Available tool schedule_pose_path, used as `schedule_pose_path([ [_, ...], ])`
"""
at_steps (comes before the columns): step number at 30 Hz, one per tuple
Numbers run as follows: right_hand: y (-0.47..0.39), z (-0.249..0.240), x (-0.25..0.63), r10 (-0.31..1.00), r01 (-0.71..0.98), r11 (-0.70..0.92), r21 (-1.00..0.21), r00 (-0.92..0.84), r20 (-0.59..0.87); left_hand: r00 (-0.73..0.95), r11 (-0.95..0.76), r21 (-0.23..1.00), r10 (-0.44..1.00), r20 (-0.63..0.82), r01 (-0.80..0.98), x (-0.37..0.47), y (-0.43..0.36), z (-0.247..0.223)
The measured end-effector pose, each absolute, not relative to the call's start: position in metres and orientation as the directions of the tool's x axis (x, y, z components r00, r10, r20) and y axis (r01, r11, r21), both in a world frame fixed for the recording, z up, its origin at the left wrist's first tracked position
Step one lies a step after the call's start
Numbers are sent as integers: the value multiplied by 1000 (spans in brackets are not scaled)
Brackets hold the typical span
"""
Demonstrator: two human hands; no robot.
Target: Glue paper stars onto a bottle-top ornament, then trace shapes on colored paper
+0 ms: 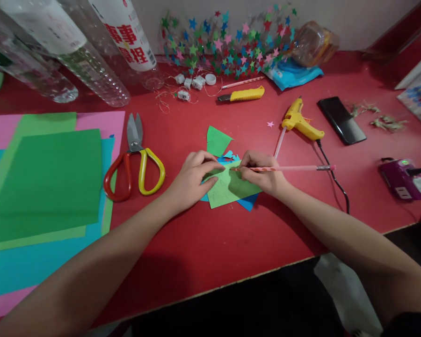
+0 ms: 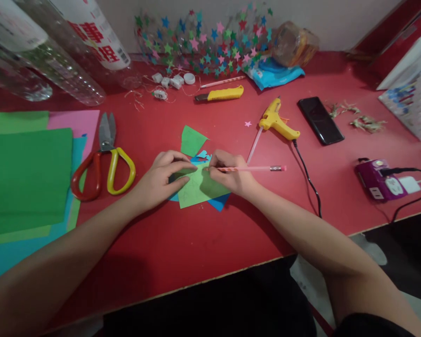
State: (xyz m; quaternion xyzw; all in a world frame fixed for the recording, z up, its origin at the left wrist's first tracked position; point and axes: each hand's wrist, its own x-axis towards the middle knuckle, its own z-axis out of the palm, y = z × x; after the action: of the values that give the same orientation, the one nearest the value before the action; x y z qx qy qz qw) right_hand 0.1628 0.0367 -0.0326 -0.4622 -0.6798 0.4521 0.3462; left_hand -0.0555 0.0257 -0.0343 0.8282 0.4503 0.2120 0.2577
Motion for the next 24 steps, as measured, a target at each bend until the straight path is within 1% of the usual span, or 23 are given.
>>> schedule_pose_path([
  [8,36,-31,164,967,350,128,-928,-251,39,504,-472,615,853,137,632,-56,26,-36],
  [14,36,-30,165,978,377,104,-920,-206,26,505,-454,626,856,108,634,-56,26,-34],
  [20,36,-29,164,973,388,136,-911,-225,49,502,-450,632,858,110,631,-55,26,-34],
  [24,34,-29,164,952,392,191,-900,-296,73,495,-451,630,860,119,632,-55,26,-35],
])
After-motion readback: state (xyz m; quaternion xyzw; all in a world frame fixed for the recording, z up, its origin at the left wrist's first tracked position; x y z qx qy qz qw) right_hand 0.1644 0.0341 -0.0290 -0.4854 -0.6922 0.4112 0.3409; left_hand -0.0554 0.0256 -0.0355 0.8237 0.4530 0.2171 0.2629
